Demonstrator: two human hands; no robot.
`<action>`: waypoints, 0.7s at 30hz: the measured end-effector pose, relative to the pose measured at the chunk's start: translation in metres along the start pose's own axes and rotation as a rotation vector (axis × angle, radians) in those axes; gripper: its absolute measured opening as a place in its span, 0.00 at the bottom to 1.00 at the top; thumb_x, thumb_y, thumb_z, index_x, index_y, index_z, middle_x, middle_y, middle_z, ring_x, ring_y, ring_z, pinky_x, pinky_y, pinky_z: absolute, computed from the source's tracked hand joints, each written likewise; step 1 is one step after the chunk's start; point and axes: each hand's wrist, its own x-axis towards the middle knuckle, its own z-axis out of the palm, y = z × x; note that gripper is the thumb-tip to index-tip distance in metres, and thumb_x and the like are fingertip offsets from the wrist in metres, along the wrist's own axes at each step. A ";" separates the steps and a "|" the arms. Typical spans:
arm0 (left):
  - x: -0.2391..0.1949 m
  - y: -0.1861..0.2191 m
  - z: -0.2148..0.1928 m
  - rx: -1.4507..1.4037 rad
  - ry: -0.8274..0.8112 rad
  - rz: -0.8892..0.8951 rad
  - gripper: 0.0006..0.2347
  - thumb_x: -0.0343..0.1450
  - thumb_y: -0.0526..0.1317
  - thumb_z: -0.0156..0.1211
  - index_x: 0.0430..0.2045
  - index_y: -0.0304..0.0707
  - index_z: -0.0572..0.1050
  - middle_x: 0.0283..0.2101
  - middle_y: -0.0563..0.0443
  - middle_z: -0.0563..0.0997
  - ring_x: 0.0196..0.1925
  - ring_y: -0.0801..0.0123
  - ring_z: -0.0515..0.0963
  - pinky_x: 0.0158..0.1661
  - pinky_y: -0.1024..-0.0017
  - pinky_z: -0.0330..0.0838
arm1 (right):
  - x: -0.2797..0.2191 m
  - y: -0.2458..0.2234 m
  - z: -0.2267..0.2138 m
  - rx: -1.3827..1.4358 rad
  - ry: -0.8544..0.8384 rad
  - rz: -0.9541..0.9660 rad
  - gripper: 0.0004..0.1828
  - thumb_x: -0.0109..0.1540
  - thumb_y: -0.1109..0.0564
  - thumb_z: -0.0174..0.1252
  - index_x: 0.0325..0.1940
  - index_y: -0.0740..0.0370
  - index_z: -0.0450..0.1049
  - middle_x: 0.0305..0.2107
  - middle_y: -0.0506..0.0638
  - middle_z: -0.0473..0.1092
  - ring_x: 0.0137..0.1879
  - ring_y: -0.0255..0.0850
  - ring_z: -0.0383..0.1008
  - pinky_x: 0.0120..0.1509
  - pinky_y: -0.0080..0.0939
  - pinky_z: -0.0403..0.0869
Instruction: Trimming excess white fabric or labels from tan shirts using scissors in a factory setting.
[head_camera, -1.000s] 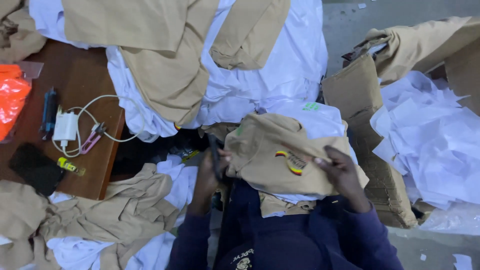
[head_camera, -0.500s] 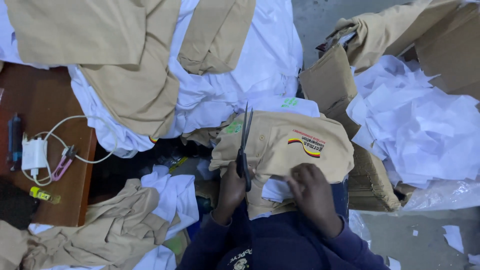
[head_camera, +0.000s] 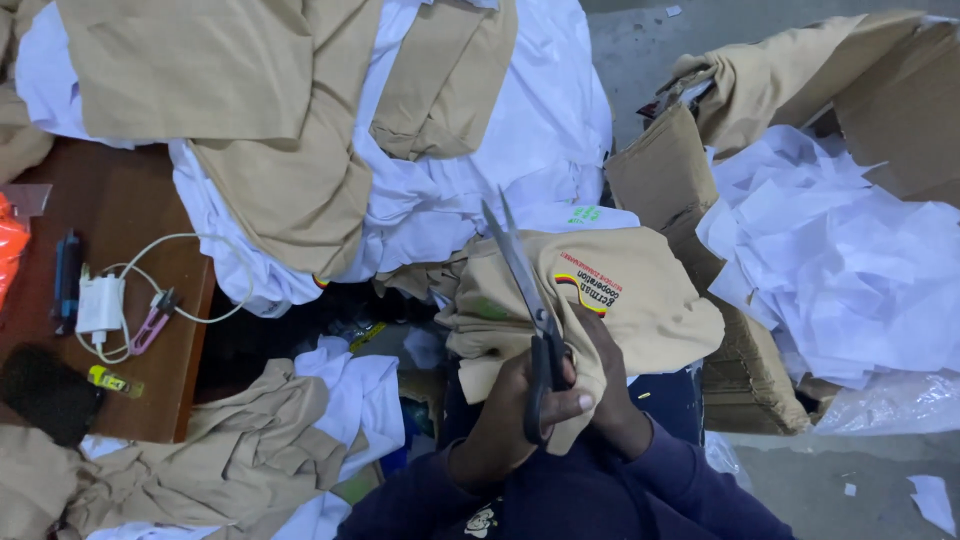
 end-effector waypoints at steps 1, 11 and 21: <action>0.004 -0.005 -0.004 0.004 0.006 0.000 0.12 0.65 0.36 0.74 0.33 0.43 0.72 0.37 0.58 0.73 0.37 0.78 0.71 0.40 0.76 0.65 | 0.001 0.008 -0.002 0.007 -0.003 -0.001 0.29 0.64 0.47 0.56 0.67 0.59 0.71 0.58 0.57 0.73 0.65 0.52 0.74 0.68 0.51 0.72; 0.047 -0.151 -0.085 -0.282 0.463 0.082 0.05 0.76 0.35 0.58 0.41 0.35 0.70 0.37 0.48 0.75 0.39 0.76 0.75 0.36 0.79 0.71 | 0.012 0.073 -0.022 0.643 0.177 0.272 0.15 0.66 0.61 0.55 0.57 0.65 0.72 0.50 0.56 0.76 0.57 0.42 0.76 0.68 0.41 0.73; 0.062 -0.071 -0.100 0.184 0.448 0.197 0.25 0.67 0.25 0.68 0.56 0.37 0.65 0.50 0.46 0.77 0.52 0.67 0.75 0.54 0.69 0.75 | 0.015 0.048 -0.014 0.292 -0.296 0.378 0.34 0.57 0.51 0.52 0.68 0.54 0.76 0.57 0.64 0.75 0.65 0.56 0.76 0.70 0.56 0.71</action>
